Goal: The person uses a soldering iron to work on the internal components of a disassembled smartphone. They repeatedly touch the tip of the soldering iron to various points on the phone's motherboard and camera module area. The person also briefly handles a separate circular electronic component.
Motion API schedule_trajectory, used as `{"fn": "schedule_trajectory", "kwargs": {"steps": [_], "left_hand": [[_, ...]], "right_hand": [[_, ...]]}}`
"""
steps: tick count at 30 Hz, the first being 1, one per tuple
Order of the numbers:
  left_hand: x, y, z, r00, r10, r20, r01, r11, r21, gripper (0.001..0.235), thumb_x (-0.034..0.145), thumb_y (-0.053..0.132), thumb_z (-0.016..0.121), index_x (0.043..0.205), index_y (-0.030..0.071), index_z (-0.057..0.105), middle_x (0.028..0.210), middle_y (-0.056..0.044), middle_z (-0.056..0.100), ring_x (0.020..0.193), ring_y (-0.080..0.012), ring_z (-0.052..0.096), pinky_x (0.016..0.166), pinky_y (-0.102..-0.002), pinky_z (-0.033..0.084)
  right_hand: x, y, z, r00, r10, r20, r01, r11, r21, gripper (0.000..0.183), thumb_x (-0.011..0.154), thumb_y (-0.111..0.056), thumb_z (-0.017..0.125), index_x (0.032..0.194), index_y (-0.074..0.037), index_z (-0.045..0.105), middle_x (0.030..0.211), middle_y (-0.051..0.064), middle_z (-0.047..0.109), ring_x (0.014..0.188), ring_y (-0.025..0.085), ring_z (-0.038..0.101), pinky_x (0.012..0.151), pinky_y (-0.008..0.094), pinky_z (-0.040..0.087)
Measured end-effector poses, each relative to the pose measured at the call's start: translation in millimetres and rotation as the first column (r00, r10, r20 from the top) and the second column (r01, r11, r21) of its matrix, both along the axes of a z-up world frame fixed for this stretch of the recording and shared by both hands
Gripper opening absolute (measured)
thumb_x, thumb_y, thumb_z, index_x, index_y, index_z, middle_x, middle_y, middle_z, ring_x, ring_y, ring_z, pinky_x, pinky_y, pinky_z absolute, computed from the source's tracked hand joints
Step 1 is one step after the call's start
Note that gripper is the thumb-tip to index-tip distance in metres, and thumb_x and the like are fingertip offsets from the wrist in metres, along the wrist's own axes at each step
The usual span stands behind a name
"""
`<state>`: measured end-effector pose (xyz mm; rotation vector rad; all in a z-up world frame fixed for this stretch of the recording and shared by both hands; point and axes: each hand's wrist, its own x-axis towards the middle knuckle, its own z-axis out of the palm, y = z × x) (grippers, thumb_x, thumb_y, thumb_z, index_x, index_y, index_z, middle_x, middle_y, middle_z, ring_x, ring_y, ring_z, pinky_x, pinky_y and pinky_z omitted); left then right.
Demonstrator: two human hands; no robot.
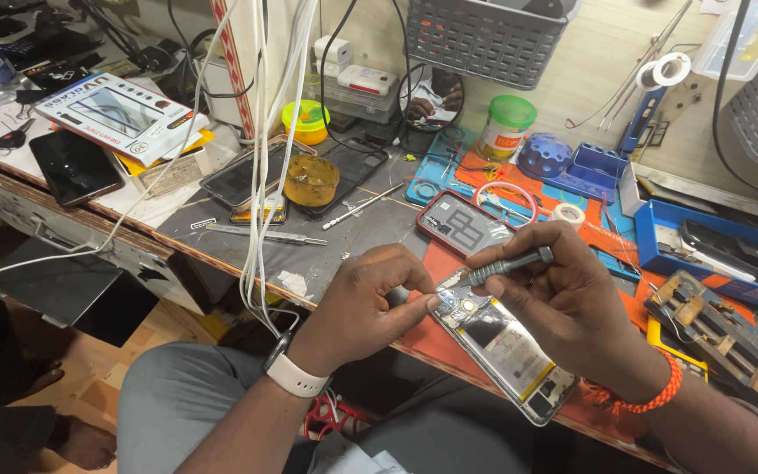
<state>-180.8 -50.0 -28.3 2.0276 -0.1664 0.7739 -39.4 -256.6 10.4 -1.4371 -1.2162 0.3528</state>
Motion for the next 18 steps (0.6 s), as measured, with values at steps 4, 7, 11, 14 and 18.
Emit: {"fn": "schedule_trajectory", "kwargs": {"steps": [4, 7, 11, 14, 18], "left_hand": [[-0.5, -0.3, -0.2, 0.999, -0.020, -0.035, 0.019, 0.999, -0.032, 0.011, 0.086, 0.015, 0.078, 0.087, 0.007, 0.071, 0.087, -0.002, 0.067, 0.064, -0.0090, 0.064, 0.054, -0.025, 0.051], [-0.5, 0.7, -0.4, 0.999, -0.032, 0.006, 0.032, 0.999, -0.018, 0.011, 0.087, 0.015, 0.078, 0.089, 0.007, 0.071, 0.088, -0.002, 0.068, 0.068, -0.0084, 0.065, 0.055, -0.024, 0.052], [-1.0, 0.9, -1.0, 0.999, -0.034, -0.011, 0.033, 0.999, -0.040, 0.011, 0.087, 0.015, 0.078, 0.090, 0.007, 0.072, 0.089, -0.003, 0.068, 0.069, -0.0085, 0.066, 0.055, -0.024, 0.053], [-1.2, 0.9, -1.0, 0.999, -0.035, -0.012, 0.035, 0.999, -0.030, 0.011, 0.087, 0.015, 0.078, 0.089, 0.006, 0.072, 0.089, -0.003, 0.068, 0.069, -0.0096, 0.066, 0.056, -0.024, 0.053], [-1.1, 1.1, -0.2, 0.998, -0.053, 0.017, 0.054, 0.997, -0.054, 0.009, 0.089, 0.015, 0.076, 0.091, 0.007, 0.072, 0.091, -0.003, 0.069, 0.074, -0.0088, 0.069, 0.058, -0.024, 0.056]], "right_hand": [[-4.6, 0.8, -1.8, 1.000, 0.018, 0.001, -0.018, 1.000, 0.015, 0.034, 0.094, 0.006, 0.064, 0.120, -0.003, 0.046, 0.122, 0.018, 0.071, 0.111, 0.014, 0.070, 0.087, 0.026, 0.063], [-6.1, 0.3, -1.8, 1.000, 0.002, 0.015, -0.002, 1.000, 0.025, 0.034, 0.094, 0.007, 0.064, 0.121, -0.004, 0.046, 0.122, 0.018, 0.071, 0.112, 0.014, 0.070, 0.088, 0.026, 0.063], [-6.6, 0.9, -1.6, 1.000, 0.010, 0.009, -0.011, 0.999, 0.031, 0.035, 0.094, 0.009, 0.064, 0.121, -0.004, 0.046, 0.122, 0.018, 0.071, 0.112, 0.014, 0.069, 0.089, 0.027, 0.062], [-7.1, 1.1, -2.9, 1.000, 0.006, 0.009, -0.007, 1.000, 0.014, 0.034, 0.093, 0.009, 0.064, 0.120, -0.004, 0.047, 0.122, 0.018, 0.071, 0.112, 0.014, 0.069, 0.087, 0.027, 0.063], [-7.6, 0.1, -2.9, 0.998, 0.018, 0.058, -0.023, 0.997, 0.079, 0.036, 0.095, 0.009, 0.063, 0.121, -0.005, 0.044, 0.124, 0.017, 0.069, 0.116, 0.015, 0.069, 0.090, 0.026, 0.062]]}}
